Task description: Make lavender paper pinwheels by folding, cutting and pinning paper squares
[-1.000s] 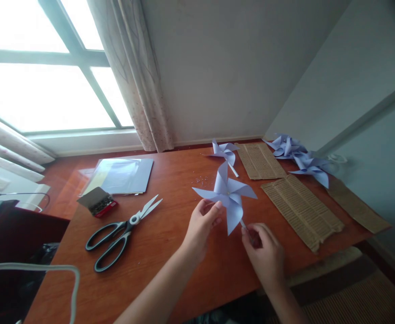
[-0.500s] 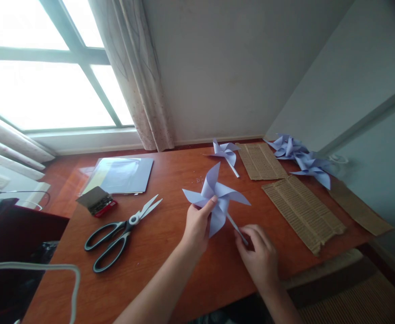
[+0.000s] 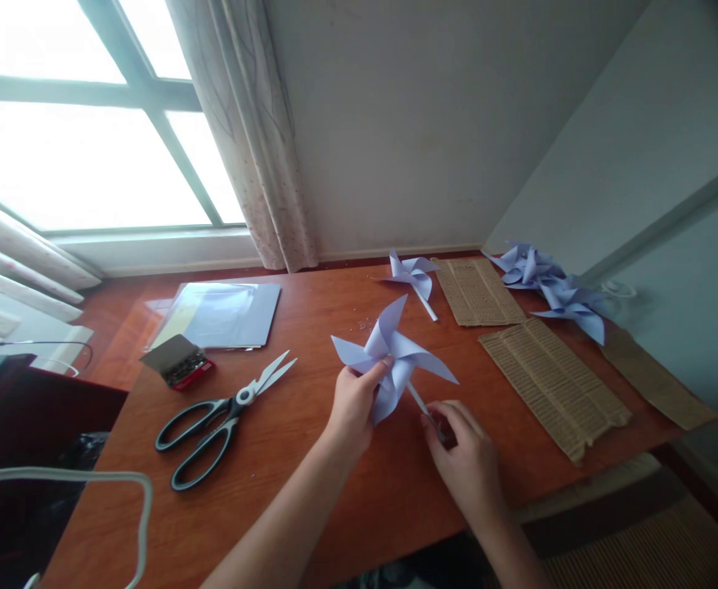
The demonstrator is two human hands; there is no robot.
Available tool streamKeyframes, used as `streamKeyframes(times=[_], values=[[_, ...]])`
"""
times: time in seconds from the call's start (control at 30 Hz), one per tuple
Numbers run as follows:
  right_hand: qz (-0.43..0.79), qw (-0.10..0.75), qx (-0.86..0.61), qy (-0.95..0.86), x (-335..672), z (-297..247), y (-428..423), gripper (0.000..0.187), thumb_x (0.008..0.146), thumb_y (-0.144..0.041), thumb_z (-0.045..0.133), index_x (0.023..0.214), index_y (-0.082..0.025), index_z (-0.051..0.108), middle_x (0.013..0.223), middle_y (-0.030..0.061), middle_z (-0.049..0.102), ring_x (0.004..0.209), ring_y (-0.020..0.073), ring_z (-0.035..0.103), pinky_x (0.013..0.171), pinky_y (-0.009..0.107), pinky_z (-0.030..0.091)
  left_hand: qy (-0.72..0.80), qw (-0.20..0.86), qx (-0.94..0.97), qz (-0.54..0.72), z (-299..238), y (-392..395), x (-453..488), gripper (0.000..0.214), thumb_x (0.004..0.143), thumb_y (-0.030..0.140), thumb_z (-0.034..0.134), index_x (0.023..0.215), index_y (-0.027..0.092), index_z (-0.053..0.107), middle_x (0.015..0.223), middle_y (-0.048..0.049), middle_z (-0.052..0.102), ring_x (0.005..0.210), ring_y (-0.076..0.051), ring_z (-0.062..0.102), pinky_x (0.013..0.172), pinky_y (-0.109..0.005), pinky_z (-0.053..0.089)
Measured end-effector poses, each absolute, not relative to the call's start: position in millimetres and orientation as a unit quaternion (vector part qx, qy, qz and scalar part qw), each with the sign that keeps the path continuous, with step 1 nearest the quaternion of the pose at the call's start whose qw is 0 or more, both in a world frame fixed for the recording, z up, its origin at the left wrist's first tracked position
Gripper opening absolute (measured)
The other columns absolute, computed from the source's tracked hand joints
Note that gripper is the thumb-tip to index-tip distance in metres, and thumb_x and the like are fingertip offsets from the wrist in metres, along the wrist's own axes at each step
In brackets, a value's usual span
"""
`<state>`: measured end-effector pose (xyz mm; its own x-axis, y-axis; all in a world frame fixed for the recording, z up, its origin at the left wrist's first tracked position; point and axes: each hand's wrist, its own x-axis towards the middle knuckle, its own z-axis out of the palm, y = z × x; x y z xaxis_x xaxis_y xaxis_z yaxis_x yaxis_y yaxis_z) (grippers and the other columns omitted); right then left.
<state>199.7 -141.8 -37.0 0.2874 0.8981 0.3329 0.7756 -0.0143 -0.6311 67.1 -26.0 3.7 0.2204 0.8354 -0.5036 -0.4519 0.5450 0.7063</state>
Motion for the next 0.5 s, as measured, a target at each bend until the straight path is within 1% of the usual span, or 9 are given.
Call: streamKeyframes(times=[0.17,0.33,0.5], values=[[0.121,0.371,-0.710,-0.586,198.5,-36.3,-140.6,0.009,0.097,-0.024,0.056,0.098,-0.021,0.064,0.089,0.0047,0.067,0.079,0.0196,0.067,0.071,0.031,0.053,0.452,0.754,0.212,0.427,0.5,-25.0,66.5,0.036,0.062,0.030,0.090,0.088,0.010,0.074,0.083,-0.0081,0.076,0.067,-0.015,0.066,0.059,-0.022,0.048],[0.138,0.366,-0.714,-0.580,197.9,-39.0,-140.4,0.009,0.097,-0.025,0.056,0.097,-0.021,0.064,0.087,0.0046,0.067,0.078,0.0206,0.067,0.071,0.032,0.052,0.450,0.757,0.215,0.422,-1.5,-24.5,66.7,0.036,0.063,0.030,0.090,0.088,0.009,0.074,0.081,-0.0085,0.075,0.066,-0.015,0.065,0.059,-0.022,0.047],[0.165,0.372,-0.714,-0.570,199.0,-39.4,-140.9,0.011,0.096,-0.027,0.057,0.098,-0.021,0.066,0.089,0.0057,0.068,0.080,0.0222,0.067,0.074,0.034,0.052,0.451,0.757,0.215,0.422,-1.7,-23.9,66.1,0.034,0.063,0.030,0.089,0.087,0.010,0.074,0.080,-0.0074,0.075,0.066,-0.014,0.065,0.058,-0.021,0.046]])
